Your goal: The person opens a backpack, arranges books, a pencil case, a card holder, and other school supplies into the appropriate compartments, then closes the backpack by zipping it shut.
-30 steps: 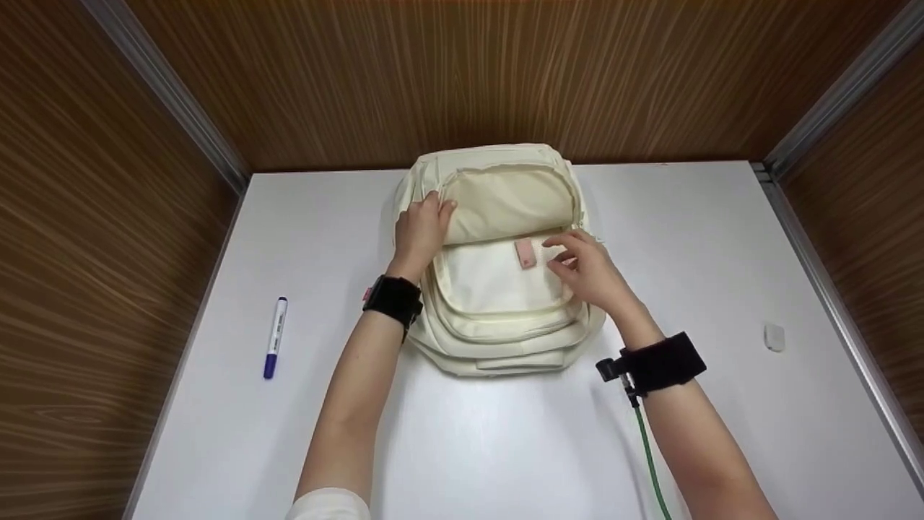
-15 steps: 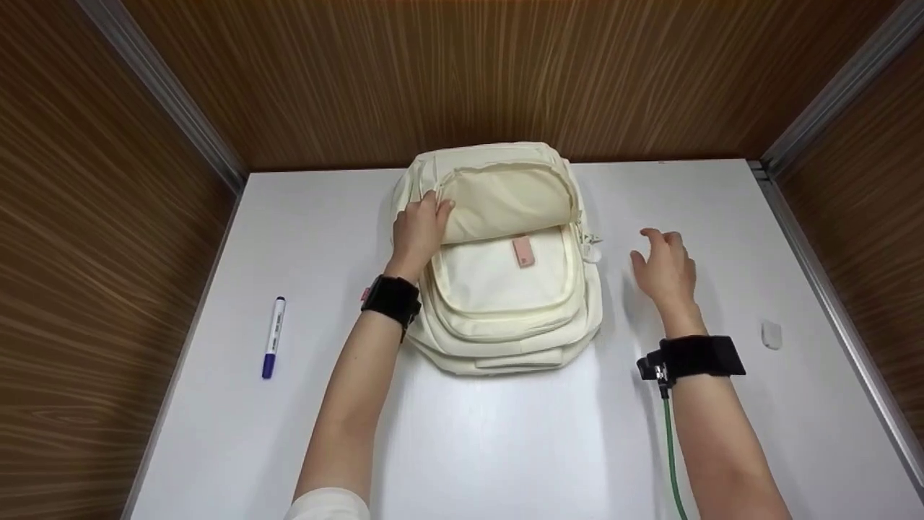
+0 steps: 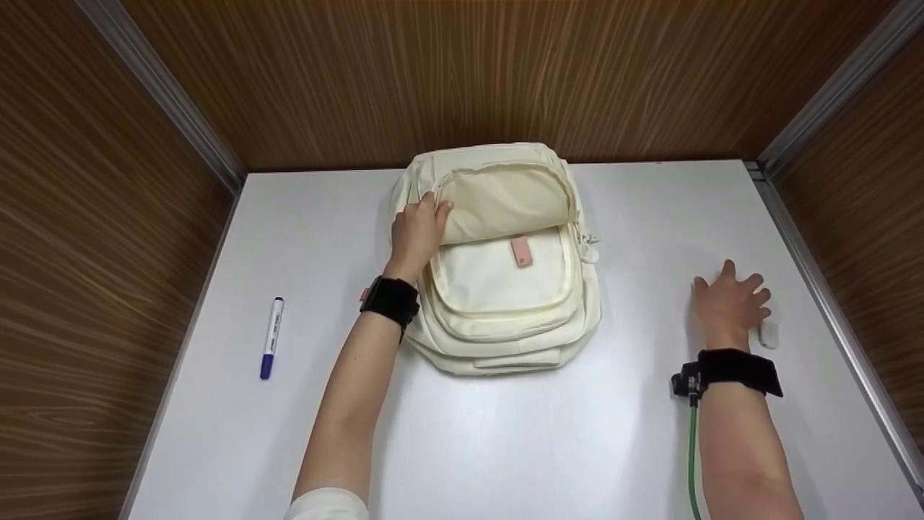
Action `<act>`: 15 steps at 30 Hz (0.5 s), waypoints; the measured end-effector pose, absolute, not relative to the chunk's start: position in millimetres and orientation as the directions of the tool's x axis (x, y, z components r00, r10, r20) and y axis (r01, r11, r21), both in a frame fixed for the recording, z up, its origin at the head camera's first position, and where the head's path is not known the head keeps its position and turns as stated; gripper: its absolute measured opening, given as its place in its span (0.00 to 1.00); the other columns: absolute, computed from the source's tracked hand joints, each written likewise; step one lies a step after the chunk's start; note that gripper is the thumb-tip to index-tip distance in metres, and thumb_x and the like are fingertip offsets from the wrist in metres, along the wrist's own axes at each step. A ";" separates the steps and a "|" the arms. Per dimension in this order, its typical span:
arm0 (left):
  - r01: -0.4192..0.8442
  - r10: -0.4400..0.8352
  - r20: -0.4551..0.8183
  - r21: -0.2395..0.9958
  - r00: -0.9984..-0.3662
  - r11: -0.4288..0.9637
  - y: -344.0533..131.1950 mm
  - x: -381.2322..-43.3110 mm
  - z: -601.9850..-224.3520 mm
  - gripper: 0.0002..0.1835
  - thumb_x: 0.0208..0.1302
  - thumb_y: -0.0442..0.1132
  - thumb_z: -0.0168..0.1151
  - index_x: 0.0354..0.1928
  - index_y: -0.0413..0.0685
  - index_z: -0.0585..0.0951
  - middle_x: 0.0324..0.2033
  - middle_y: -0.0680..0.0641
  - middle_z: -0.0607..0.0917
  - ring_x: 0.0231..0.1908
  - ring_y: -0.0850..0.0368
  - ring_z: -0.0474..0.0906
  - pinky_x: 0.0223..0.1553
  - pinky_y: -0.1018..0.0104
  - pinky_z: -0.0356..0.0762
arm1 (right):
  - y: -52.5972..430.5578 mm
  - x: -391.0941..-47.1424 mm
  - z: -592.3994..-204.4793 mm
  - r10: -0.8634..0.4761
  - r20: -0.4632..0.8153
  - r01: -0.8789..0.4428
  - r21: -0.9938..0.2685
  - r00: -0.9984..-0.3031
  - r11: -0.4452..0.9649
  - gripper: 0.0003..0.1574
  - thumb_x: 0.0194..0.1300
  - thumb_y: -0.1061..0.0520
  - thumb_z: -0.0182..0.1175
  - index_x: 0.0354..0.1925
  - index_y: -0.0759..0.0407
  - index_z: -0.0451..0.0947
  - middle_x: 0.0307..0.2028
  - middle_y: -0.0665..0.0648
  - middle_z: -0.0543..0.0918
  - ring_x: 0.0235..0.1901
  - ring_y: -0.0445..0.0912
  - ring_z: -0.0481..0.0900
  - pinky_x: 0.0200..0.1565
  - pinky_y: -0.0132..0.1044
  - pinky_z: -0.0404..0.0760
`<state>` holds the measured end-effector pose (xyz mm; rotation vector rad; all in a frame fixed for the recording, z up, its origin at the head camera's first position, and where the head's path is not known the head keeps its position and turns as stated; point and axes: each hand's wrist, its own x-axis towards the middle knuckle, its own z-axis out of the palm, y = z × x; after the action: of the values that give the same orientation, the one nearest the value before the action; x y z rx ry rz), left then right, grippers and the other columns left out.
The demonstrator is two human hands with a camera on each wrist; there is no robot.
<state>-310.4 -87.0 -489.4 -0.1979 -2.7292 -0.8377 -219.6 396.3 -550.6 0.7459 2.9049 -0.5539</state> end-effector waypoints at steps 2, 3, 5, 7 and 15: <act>0.215 0.052 0.306 0.529 -0.951 0.821 -87.2 -310.0 -489.2 0.19 0.74 0.50 0.54 0.34 0.40 0.77 0.24 0.38 0.82 0.28 0.37 0.82 0.28 0.46 0.76 | 401.9 -213.8 -551.2 0.458 -0.219 0.506 -0.288 -0.861 0.813 0.46 0.76 0.41 0.39 0.75 0.68 0.37 0.65 0.89 0.38 0.64 0.84 0.37 0.57 0.78 0.48; 0.220 0.055 0.309 0.530 -0.949 0.819 -87.3 -309.7 -489.2 0.19 0.74 0.50 0.54 0.34 0.40 0.76 0.24 0.38 0.82 0.27 0.38 0.82 0.27 0.46 0.76 | 404.2 -210.9 -551.0 0.469 -0.244 0.524 -0.272 -0.849 0.807 0.46 0.77 0.41 0.37 0.75 0.67 0.34 0.66 0.89 0.36 0.64 0.85 0.35 0.57 0.78 0.47; 0.230 0.060 0.317 0.533 -0.947 0.814 -87.5 -308.9 -489.0 0.19 0.74 0.49 0.54 0.33 0.40 0.76 0.22 0.39 0.81 0.26 0.39 0.82 0.26 0.47 0.76 | 408.0 -205.5 -550.4 0.500 -0.289 0.566 -0.228 -0.816 0.792 0.47 0.77 0.39 0.34 0.75 0.65 0.29 0.66 0.89 0.32 0.63 0.86 0.32 0.58 0.77 0.46; 0.236 0.062 0.324 0.532 -0.944 0.813 -87.6 -308.4 -488.9 0.19 0.74 0.49 0.54 0.32 0.40 0.76 0.22 0.39 0.81 0.26 0.39 0.82 0.26 0.48 0.76 | 410.6 -200.8 -549.2 0.528 -0.336 0.602 -0.171 -0.780 0.780 0.48 0.77 0.37 0.30 0.74 0.66 0.24 0.64 0.91 0.30 0.62 0.87 0.33 0.60 0.76 0.45; 0.216 0.051 0.312 0.525 -0.949 0.823 -86.0 -309.8 -488.2 0.19 0.74 0.50 0.54 0.34 0.39 0.77 0.25 0.37 0.82 0.28 0.37 0.82 0.28 0.46 0.77 | 408.1 -193.6 -546.1 0.551 -0.402 0.629 -0.083 -0.731 0.773 0.51 0.76 0.36 0.21 0.71 0.80 0.30 0.59 0.97 0.41 0.59 0.86 0.51 0.59 0.68 0.60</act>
<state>-309.8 -86.0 -488.2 -0.2041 -2.7220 -0.8326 -193.6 408.1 -546.1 0.9021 2.6108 -0.3031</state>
